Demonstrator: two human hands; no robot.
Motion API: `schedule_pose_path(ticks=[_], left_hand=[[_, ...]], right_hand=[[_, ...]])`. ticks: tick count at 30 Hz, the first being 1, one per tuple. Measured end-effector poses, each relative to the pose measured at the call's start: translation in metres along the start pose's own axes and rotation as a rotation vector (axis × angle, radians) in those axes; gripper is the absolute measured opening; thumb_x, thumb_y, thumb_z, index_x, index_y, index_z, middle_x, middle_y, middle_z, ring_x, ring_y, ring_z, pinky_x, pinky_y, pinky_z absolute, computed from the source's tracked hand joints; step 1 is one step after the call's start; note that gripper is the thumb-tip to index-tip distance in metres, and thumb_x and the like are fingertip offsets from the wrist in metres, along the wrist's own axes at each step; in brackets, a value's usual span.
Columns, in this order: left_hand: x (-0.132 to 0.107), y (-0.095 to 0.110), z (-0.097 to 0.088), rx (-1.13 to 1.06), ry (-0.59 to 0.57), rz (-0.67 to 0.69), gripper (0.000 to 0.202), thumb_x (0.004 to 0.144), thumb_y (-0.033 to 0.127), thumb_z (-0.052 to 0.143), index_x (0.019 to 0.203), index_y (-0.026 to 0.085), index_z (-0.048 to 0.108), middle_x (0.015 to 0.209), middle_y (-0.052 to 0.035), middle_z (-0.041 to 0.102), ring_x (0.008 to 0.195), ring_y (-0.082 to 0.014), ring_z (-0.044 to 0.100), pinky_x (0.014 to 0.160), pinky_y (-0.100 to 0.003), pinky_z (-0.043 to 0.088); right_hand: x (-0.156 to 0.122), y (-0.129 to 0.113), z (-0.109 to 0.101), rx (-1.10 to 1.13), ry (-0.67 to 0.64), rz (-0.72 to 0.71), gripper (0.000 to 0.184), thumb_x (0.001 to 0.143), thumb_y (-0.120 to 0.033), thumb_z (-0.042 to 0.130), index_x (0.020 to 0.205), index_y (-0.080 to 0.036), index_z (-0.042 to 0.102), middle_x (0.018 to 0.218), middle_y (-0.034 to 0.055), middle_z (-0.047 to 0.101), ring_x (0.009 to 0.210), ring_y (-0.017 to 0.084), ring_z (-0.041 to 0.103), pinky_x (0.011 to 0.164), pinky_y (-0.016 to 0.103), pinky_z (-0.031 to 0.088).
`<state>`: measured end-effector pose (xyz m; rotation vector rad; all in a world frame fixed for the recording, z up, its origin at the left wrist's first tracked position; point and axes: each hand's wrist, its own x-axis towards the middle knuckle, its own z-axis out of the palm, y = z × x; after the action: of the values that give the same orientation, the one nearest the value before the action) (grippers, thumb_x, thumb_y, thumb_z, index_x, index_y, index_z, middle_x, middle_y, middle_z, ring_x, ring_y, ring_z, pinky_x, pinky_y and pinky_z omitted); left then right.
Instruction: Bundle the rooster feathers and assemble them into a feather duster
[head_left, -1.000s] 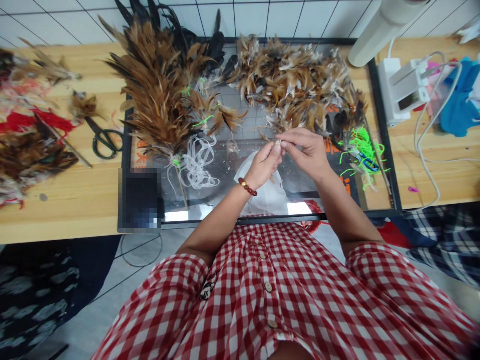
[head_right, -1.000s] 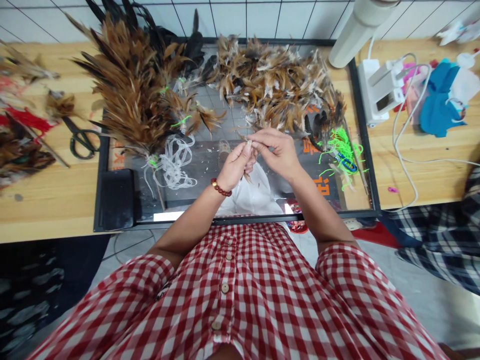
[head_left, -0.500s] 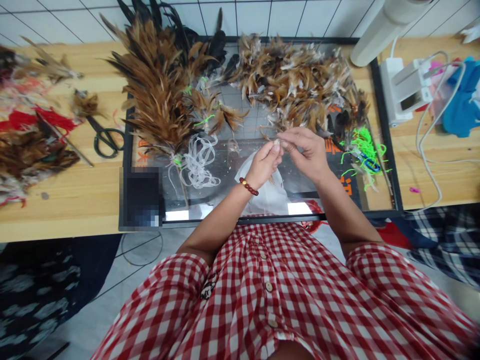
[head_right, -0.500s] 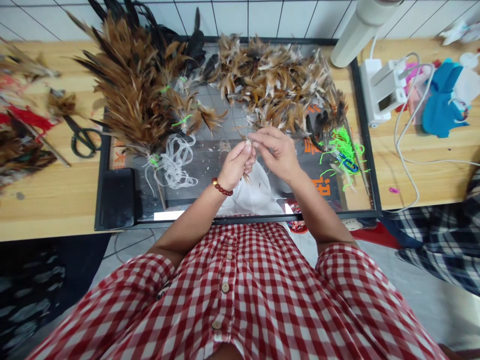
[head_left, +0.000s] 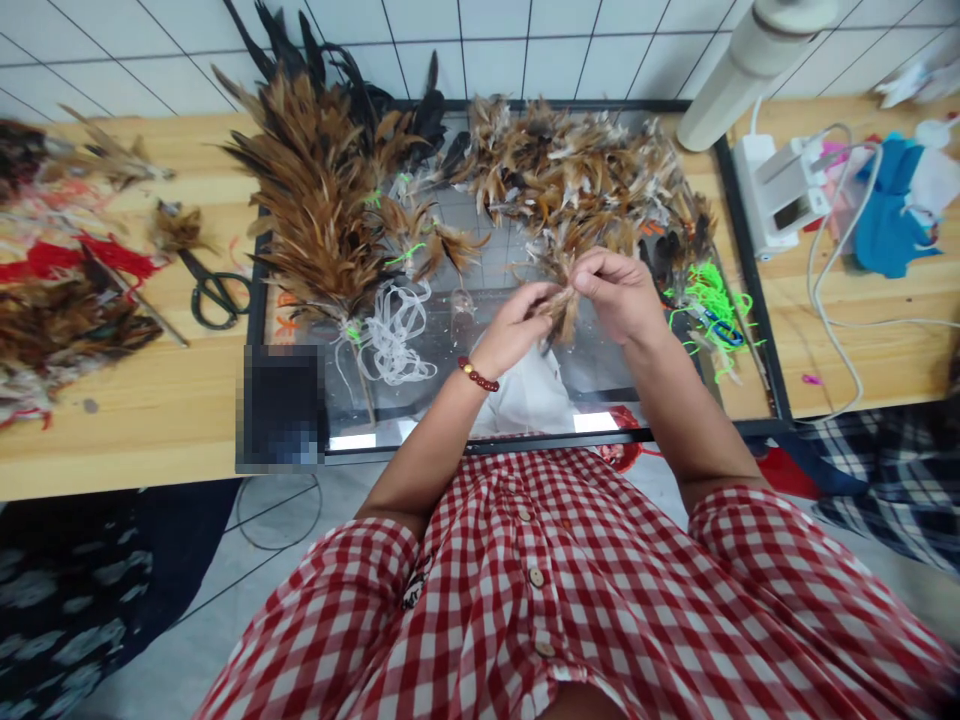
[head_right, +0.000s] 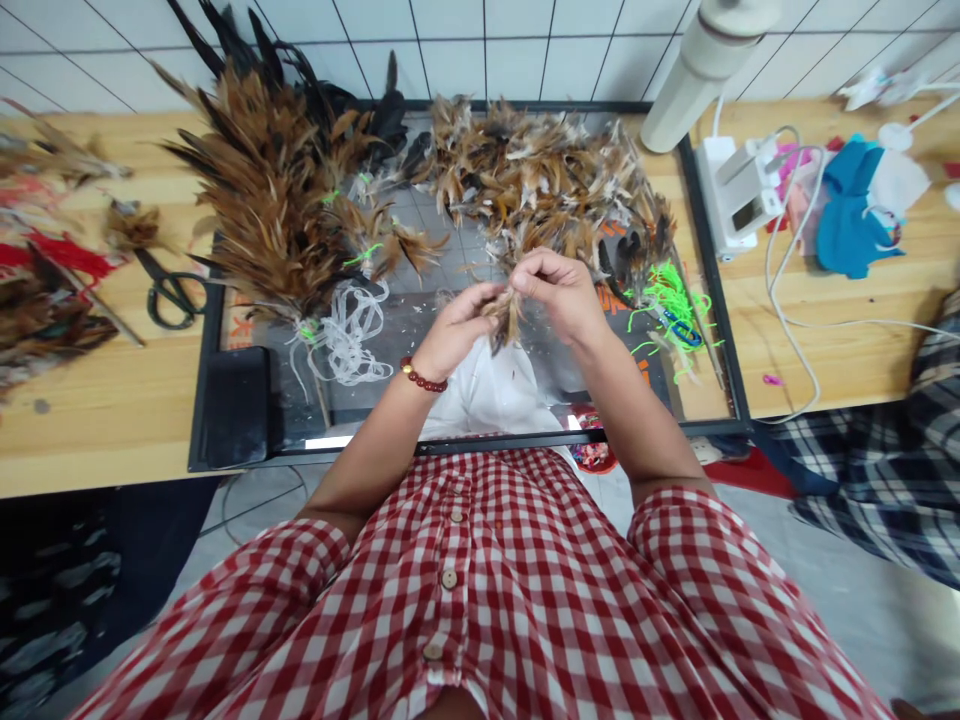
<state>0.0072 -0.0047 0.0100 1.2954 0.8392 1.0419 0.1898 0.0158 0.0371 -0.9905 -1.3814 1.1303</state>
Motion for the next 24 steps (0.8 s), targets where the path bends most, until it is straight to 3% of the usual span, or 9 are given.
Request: schedule_pose_path(ticks=[3, 6, 9, 12, 15, 18, 21, 24], left_hand=[[0.008, 0.012, -0.006, 0.208, 0.064, 0.189, 0.035, 0.091, 0.051, 0.07, 0.109, 0.022, 0.076, 0.123, -0.008, 0.075, 0.123, -0.0235, 0.066, 0.112, -0.04, 0.048], [0.014, 0.022, 0.002, 0.224, 0.029, 0.176, 0.041, 0.093, 0.059, 0.066, 0.096, 0.019, 0.077, 0.102, -0.0066, 0.079, 0.103, -0.0215, 0.072, 0.099, -0.036, 0.055], [0.022, 0.022, 0.007, 0.146, 0.102, 0.093, 0.043, 0.092, 0.058, 0.068, 0.075, 0.019, 0.071, 0.073, -0.0021, 0.073, 0.076, -0.0167, 0.069, 0.08, -0.031, 0.056], [0.031, 0.02, -0.003, 0.048, 0.283, 0.075, 0.032, 0.092, 0.045, 0.074, 0.072, 0.02, 0.069, 0.064, 0.0011, 0.067, 0.072, -0.015, 0.066, 0.076, -0.028, 0.053], [0.042, 0.028, -0.022, -0.069, 0.497, 0.09, 0.027, 0.097, 0.024, 0.067, 0.07, 0.02, 0.066, 0.068, 0.0015, 0.069, 0.076, -0.0131, 0.066, 0.082, -0.028, 0.052], [0.049, 0.038, -0.032, -0.222, 0.616, 0.055, 0.038, 0.102, 0.007, 0.051, 0.068, 0.021, 0.06, 0.061, 0.0033, 0.062, 0.064, -0.009, 0.059, 0.077, -0.027, 0.05], [0.049, 0.036, -0.029, -0.271, 0.61, -0.007, 0.042, 0.106, 0.008, 0.046, 0.068, 0.021, 0.056, 0.054, 0.0061, 0.051, 0.052, -0.0065, 0.049, 0.064, -0.026, 0.044], [0.041, 0.021, -0.02, -0.167, 0.52, -0.048, 0.036, 0.104, 0.019, 0.057, 0.068, 0.021, 0.058, 0.055, 0.0065, 0.052, 0.053, -0.0072, 0.05, 0.065, -0.026, 0.043]], right_hand=[[0.006, -0.007, -0.001, -0.092, 0.039, -0.084, 0.046, 0.07, -0.067, 0.088, 0.068, -0.024, 0.074, 0.074, 0.0004, 0.059, 0.076, 0.015, 0.059, 0.078, 0.035, 0.053], [0.011, -0.009, 0.007, -0.132, 0.039, -0.103, 0.045, 0.071, -0.068, 0.086, 0.071, -0.025, 0.075, 0.078, 0.0006, 0.06, 0.076, 0.015, 0.059, 0.076, 0.036, 0.055], [0.016, -0.004, 0.013, -0.152, 0.057, -0.097, 0.043, 0.078, -0.068, 0.08, 0.077, -0.025, 0.076, 0.085, 0.0017, 0.064, 0.075, 0.015, 0.061, 0.073, 0.035, 0.055], [0.017, 0.001, 0.002, -0.345, 0.074, -0.106, 0.031, 0.086, -0.055, 0.076, 0.088, -0.025, 0.079, 0.09, 0.0038, 0.069, 0.083, 0.018, 0.063, 0.078, 0.035, 0.054], [0.01, 0.007, -0.017, -0.703, -0.036, -0.068, 0.017, 0.087, -0.036, 0.072, 0.09, -0.022, 0.08, 0.092, 0.007, 0.072, 0.087, 0.022, 0.065, 0.083, 0.037, 0.053], [-0.002, 0.015, -0.022, -1.017, -0.167, -0.015, 0.024, 0.089, -0.024, 0.063, 0.103, -0.019, 0.081, 0.104, 0.0124, 0.074, 0.097, 0.027, 0.066, 0.089, 0.041, 0.051], [-0.012, 0.017, -0.016, -1.267, -0.22, 0.018, 0.035, 0.091, -0.02, 0.056, 0.12, -0.016, 0.077, 0.122, 0.0192, 0.071, 0.109, 0.033, 0.064, 0.089, 0.045, 0.048], [-0.016, 0.008, -0.014, -1.389, -0.232, 0.005, 0.032, 0.096, -0.022, 0.05, 0.109, -0.015, 0.078, 0.12, 0.0194, 0.073, 0.105, 0.033, 0.064, 0.085, 0.043, 0.045]])
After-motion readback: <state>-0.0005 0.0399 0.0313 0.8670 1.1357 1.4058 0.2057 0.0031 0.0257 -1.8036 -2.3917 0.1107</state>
